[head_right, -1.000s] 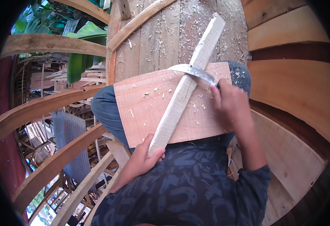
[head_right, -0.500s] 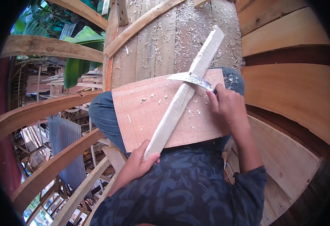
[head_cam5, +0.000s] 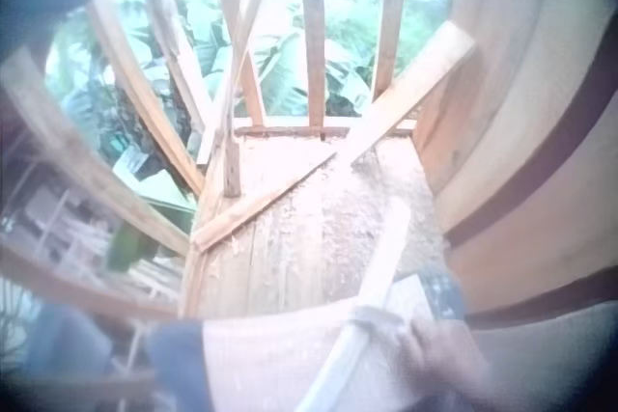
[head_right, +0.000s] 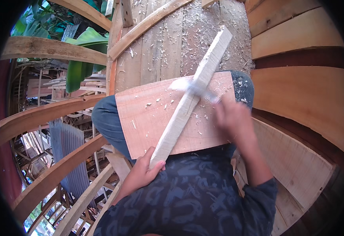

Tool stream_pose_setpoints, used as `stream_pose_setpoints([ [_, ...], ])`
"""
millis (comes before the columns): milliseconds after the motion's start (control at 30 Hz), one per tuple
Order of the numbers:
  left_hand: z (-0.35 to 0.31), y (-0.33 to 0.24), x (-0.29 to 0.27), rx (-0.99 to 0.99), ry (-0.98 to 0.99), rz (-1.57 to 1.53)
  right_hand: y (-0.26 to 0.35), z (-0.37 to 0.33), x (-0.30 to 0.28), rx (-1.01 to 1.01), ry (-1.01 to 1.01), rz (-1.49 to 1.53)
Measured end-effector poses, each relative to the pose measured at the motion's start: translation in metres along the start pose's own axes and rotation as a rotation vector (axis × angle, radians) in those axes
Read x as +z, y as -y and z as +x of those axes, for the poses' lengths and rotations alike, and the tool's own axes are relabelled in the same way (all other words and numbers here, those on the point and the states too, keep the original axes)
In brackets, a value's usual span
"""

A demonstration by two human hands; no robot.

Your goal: The person sits cross-legged and uses a curved knife to shave a long, thin piece of wood. They hold the wood against a flat board on their lap and repeatedly scrape the blade along the length of the stick to remove thin layers of wood.

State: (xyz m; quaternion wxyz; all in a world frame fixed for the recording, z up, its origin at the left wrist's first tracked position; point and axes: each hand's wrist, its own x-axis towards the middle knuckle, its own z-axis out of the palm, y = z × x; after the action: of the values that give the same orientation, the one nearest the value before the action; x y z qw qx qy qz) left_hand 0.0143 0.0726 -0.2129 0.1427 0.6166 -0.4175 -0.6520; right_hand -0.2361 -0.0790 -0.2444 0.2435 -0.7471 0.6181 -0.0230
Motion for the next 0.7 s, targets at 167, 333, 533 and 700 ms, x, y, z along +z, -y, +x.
stream_pose_setpoints([
  [167,0.003,-0.003,0.001,-0.026,0.034,-0.056,0.011,-0.015,0.005,-0.203,-0.007,0.007],
  [333,0.002,0.0,0.004,-0.025,0.02,-0.129,-0.007,0.009,-0.002,-0.021,-0.079,-0.016],
  [533,0.004,0.0,0.001,-0.021,0.042,-0.125,0.003,0.003,0.002,0.001,-0.094,0.008],
  [700,0.005,-0.004,0.003,-0.005,0.037,-0.143,0.016,-0.011,0.006,-0.205,-0.034,-0.04],
])
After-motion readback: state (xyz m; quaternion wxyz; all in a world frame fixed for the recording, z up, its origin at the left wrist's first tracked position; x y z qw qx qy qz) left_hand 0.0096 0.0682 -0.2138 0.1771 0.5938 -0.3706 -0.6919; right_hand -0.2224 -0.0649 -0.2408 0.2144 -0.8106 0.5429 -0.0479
